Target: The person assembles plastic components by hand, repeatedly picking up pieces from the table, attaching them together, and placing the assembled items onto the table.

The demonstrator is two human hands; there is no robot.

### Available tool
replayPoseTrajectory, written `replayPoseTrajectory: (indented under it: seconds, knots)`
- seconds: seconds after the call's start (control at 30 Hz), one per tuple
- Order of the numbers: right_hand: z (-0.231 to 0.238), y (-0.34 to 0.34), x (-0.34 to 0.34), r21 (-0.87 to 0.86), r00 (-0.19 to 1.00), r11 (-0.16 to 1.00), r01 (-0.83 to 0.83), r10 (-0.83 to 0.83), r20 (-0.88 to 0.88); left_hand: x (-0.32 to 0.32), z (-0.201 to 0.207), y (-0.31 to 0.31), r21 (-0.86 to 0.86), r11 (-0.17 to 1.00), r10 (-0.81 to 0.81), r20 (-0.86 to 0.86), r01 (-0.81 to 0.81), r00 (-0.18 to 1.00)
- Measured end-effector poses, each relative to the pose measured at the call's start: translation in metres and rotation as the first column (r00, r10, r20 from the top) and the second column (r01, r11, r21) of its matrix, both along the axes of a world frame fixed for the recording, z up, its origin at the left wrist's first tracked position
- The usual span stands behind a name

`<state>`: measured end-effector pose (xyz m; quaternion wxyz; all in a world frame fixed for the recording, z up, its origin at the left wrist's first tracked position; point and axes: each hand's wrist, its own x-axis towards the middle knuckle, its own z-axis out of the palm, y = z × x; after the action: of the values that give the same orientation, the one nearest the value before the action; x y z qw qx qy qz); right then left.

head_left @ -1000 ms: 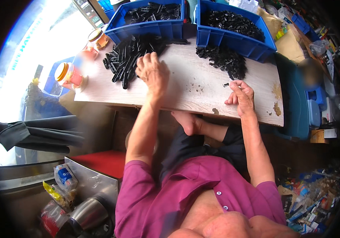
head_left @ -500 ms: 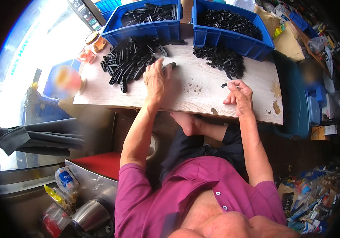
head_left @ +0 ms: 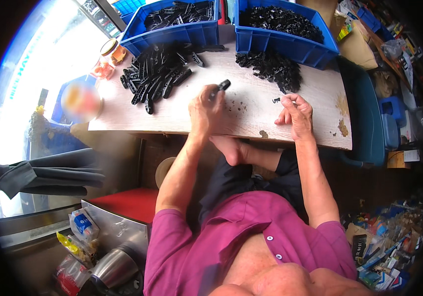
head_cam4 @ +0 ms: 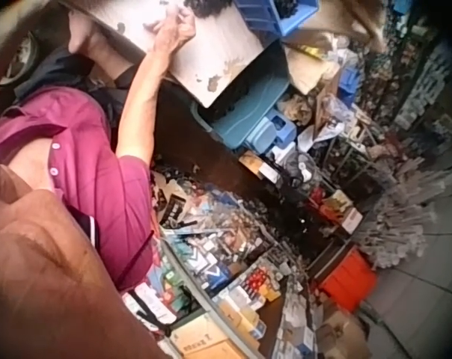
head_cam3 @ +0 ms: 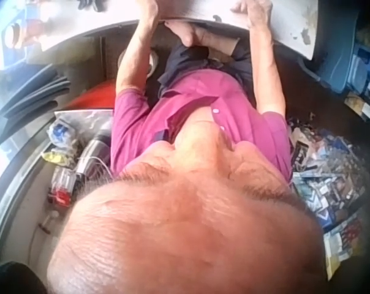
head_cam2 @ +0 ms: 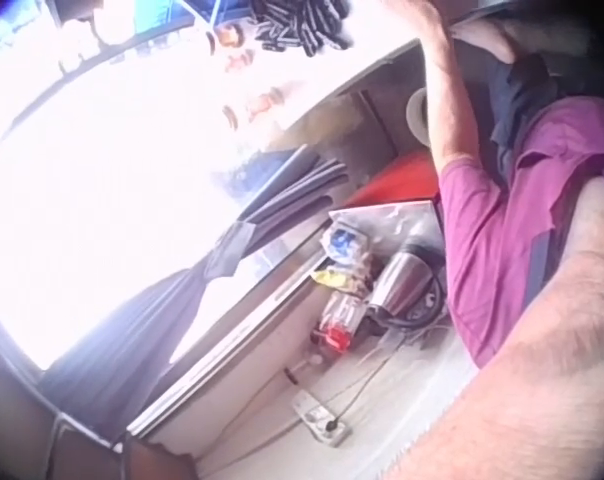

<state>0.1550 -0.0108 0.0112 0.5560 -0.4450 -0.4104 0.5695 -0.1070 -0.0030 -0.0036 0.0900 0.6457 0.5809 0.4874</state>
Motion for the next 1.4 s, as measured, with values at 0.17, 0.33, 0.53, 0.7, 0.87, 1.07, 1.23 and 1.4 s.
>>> replayPoseTrajectory:
  seconds: [0.17, 0.33, 0.53, 0.7, 0.87, 1.07, 1.23, 1.4]
  knots:
    - [0.000, 0.000, 0.000, -0.005, 1.000, 1.000, 0.015, -0.015, 0.003, 0.032, -0.011, -0.016, -0.070, 0.955, -0.154, 0.711, 0.287, 0.686]
    - [0.001, -0.002, -0.001, 0.016, 0.998, 1.000, 0.022, -0.021, -0.065, 0.056, 0.005, -0.026, -0.055, 0.918, -0.159, 0.857, 0.393, 0.490]
    - [0.007, -0.006, -0.003, 0.042, 0.993, 0.998, 0.054, -0.049, -0.106, 0.066, 0.017, -0.025, -0.135, 0.848, -0.099, 0.910, 0.513, 0.403]
    - [0.004, -0.005, 0.000, 0.075, 0.991, 0.997, 0.023, -0.012, -0.133, 0.088, 0.022, -0.025, -0.212, 0.725, -0.053, 0.931, 0.655, 0.360]
    - [0.005, -0.007, 0.005, 0.047, 0.996, 0.999, -0.012, 0.016, -0.086, 0.109, 0.026, -0.024, -0.202, 0.699, -0.099, 0.922, 0.686, 0.373]
    - [0.006, -0.006, 0.007, 0.027, 0.998, 0.998, -0.063, 0.063, 0.005, 0.109, 0.024, -0.019, -0.236, 0.667, -0.112, 0.906, 0.706, 0.408]
    - [0.005, -0.004, 0.010, 0.024, 0.997, 0.997, -0.075, 0.075, 0.010, 0.109, 0.029, -0.020, -0.233, 0.674, -0.098, 0.913, 0.701, 0.397]
    - [0.010, -0.006, 0.004, -0.018, 0.997, 0.997, -0.077, 0.076, -0.013, 0.111, 0.036, -0.021, -0.270, 0.690, 0.014, 0.933, 0.672, 0.360]
